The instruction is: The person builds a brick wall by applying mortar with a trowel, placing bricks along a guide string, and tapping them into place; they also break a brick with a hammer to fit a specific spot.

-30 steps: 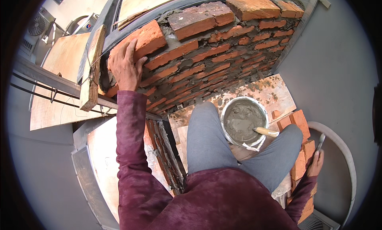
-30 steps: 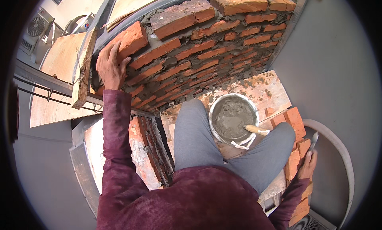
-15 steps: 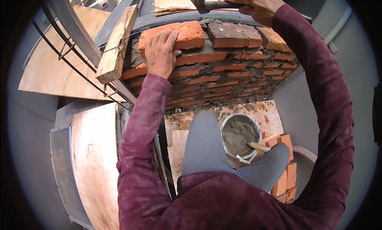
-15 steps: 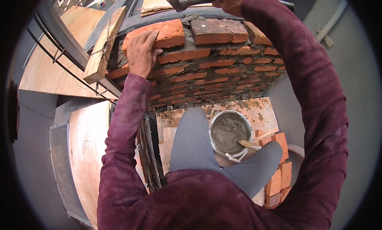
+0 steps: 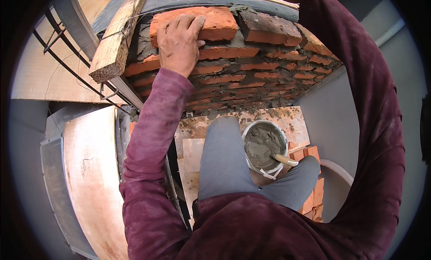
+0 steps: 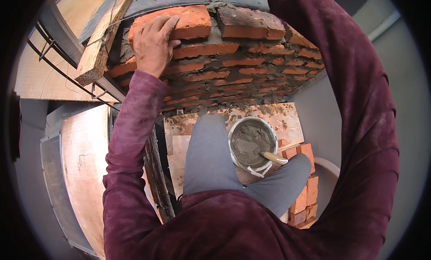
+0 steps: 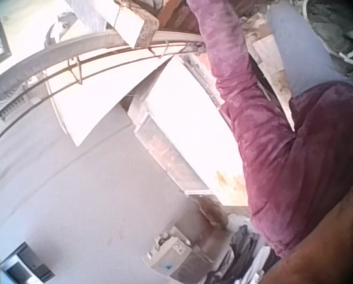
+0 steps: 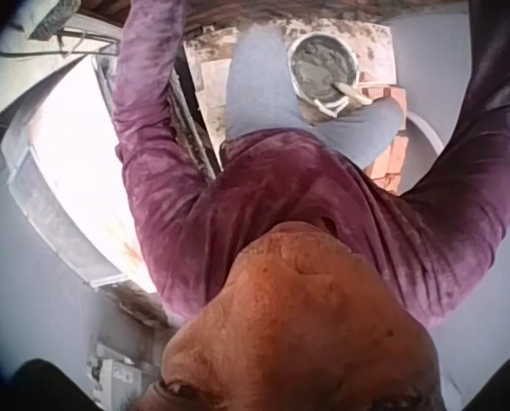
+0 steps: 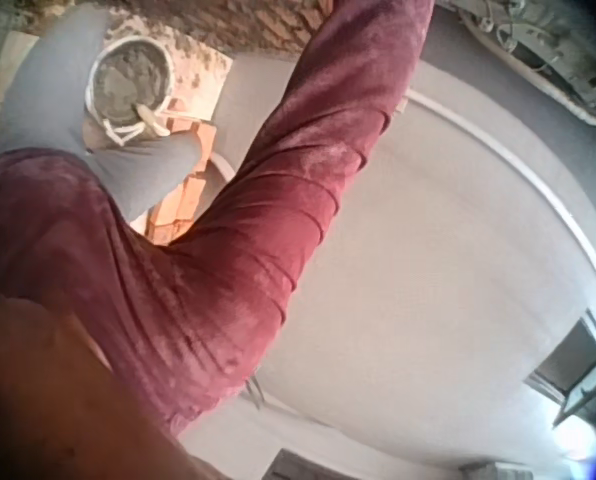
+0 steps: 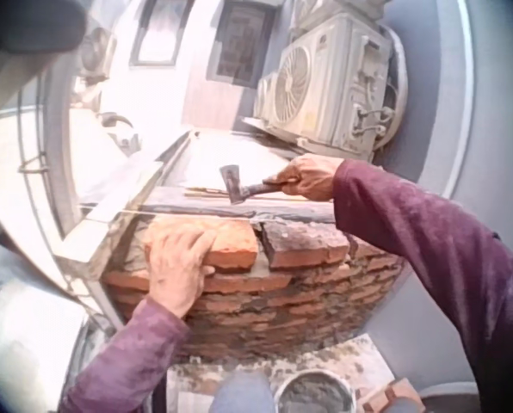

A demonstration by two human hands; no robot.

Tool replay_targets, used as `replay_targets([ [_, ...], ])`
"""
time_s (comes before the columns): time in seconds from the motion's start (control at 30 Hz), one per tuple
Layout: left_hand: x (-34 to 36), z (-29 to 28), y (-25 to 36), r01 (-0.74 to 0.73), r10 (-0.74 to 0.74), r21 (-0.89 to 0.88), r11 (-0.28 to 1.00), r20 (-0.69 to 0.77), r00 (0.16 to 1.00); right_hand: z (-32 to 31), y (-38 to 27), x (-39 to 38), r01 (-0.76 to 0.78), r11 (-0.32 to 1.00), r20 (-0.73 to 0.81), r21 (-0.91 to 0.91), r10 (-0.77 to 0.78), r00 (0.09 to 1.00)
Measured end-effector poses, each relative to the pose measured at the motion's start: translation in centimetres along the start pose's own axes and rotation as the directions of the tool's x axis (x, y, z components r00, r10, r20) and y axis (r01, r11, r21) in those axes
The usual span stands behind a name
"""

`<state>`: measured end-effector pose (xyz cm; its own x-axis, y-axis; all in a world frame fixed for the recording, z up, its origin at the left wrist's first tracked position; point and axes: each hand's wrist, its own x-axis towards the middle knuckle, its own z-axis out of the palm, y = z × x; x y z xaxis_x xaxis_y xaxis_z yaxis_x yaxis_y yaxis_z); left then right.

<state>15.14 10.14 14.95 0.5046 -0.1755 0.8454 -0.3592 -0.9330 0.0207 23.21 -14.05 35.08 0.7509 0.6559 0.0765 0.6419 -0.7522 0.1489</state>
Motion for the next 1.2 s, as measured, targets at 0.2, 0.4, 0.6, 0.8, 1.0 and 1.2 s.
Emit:
replay_targets([
  [0.2, -0.1, 0.5, 0.2, -0.001, 0.002, 0.019, 1.000, -0.025, 1.000, 1.0, 0.1, 0.9, 0.067, 0.998, 0.138, 0.013, -0.069, 0.988],
  [0.4, 0.1, 0.4, 0.4, 0.002, -0.001, 0.021, 1.000, -0.015, 1.000, 0.9, -1.6, -0.9, 0.123, 0.991, 0.066, 0.048, -0.126, 0.990],
  [0.6, 0.0, 0.1, 0.1, 0.011, -0.011, 0.036, 0.999, -0.004, 1.000, 0.9, -1.2, 0.7, 0.061, 0.996, -0.057, 0.072, -0.057, 0.997],
  [0.8, 0.4, 0.5, 2.1, 0.045, -0.044, -0.038, 0.998, 0.024, 0.999, -1.4, -1.5, -1.2, 0.009, 1.000, 0.068, 0.005, -0.009, 0.998],
  [1.0, 0.0, 0.2, 0.8, 0.032, -0.032, -0.018, 0.999, 0.019, 0.999, -1.2, -4.1, -0.3, -0.016, 0.999, 0.244, -0.029, 0.023, 0.969],
  [1.2, -0.6, 0.2, -1.4, -0.054, 0.055, 0.014, 0.998, -0.022, 0.998, -0.5, -1.8, 1.9, 0.160, 0.986, 0.133, -0.049, -0.152, 0.979],
])
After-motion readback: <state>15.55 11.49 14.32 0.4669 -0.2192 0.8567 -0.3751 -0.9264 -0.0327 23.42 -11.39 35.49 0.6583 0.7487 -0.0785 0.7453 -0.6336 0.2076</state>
